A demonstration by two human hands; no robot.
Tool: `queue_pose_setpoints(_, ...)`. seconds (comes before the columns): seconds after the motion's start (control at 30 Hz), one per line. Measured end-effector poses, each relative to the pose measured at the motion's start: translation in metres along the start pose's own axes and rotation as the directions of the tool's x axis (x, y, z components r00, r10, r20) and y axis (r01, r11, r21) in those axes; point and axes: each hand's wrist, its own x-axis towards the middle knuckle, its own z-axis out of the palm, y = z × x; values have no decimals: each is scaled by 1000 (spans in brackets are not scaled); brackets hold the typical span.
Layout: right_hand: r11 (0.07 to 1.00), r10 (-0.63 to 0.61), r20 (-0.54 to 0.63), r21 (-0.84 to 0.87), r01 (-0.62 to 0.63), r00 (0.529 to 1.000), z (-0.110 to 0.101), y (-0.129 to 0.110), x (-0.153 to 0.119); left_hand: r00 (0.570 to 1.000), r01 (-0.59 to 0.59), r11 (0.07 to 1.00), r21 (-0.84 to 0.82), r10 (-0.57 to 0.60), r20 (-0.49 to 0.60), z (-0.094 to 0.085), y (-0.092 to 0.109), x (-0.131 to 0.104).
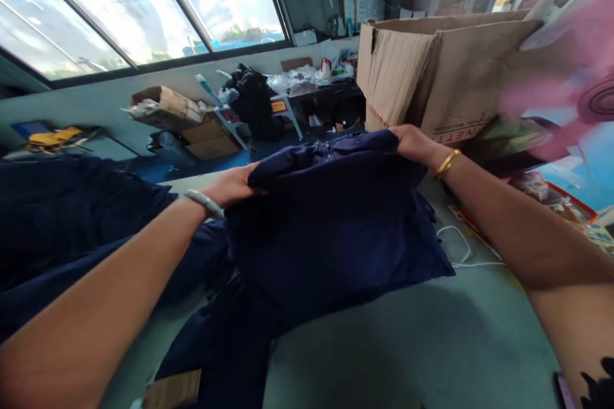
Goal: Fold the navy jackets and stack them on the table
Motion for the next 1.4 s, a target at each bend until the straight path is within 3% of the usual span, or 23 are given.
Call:
queue_pose_setpoints(0.07, 971, 70, -39, -226, -77, 997, -7, 14, 58, 997, 50, 994, 99, -55, 47, -13, -11, 47)
queue_pose_setpoints(0.13, 868, 129, -153, -461, -186, 980, -7, 30, 108, 963, 269, 938, 217, -266, -45, -11, -15, 86)
queue_pose_setpoints(0.2, 764, 155, -249, -584, -276, 956, 7, 46, 140, 901, 428, 869, 247, -389, -194, 9, -14, 109)
queue_pose_setpoints(0.23, 738, 165, -265, -606, -297, 950, 20, 55, 146, 885, 446, 864, 234, -386, -259, 26, -13, 114)
queue_pose_setpoints(0.3, 732, 195, -220, -616, -291, 956, 54, 71, 142, 898, 377, 900, 219, -296, -325, 67, -13, 111)
queue_pose_setpoints(0.37, 742, 246, -147, -608, -284, 958, 95, 87, 122, 926, 305, 926, 224, -234, -296, 110, -17, 99)
queue_pose_setpoints(0.47, 757, 319, -105, -569, -320, 942, 149, 111, 87, 939, 316, 924, 216, -272, -209, 161, -33, 83)
queue_pose_setpoints(0.53, 774, 331, -116, -533, -340, 936, 172, 128, 75, 929, 354, 914, 197, -320, -186, 181, -46, 81)
queue_pose_setpoints(0.63, 813, 293, -144, -482, -326, 945, 187, 150, 79, 925, 374, 911, 173, -352, -144, 195, -62, 89)
queue_pose_setpoints(0.73, 844, 277, -151, -434, -316, 949, 189, 163, 96, 919, 394, 906, 157, -384, -89, 198, -71, 102)
queue_pose_setpoints(0.83, 837, 332, -124, -418, -353, 935, 185, 166, 109, 912, 409, 902, 136, -408, -37, 196, -71, 111)
queue_pose_setpoints(0.93, 827, 340, -115, -435, -355, 934, 175, 158, 106, 923, 384, 916, 120, -379, -62, 186, -65, 105)
queue_pose_setpoints(1.03, 842, 230, -166, -461, -282, 959, 168, 129, 71, 929, 352, 931, 101, -334, -158, 178, -52, 69)
queue_pose_setpoints(1.1, 850, 163, -188, -471, -235, 969, 174, 99, 25, 913, 379, 923, 70, -360, -193, 184, -42, 23)
queue_pose_setpoints(1.17, 869, 135, -165, -453, -197, 977, 195, 66, -34, 887, 439, 898, 41, -425, -180, 204, -29, -41)
queue_pose_setpoints(1.27, 917, 139, -44, -372, -145, 989, 246, 22, -135, 839, 543, 839, 36, -539, -71, 251, -3, -157)
queue_pose_setpoints(1.4, 948, 210, 148, -271, -164, 966, 321, -18, -249, 698, 705, 699, 120, -714, 62, 306, 27, -305)
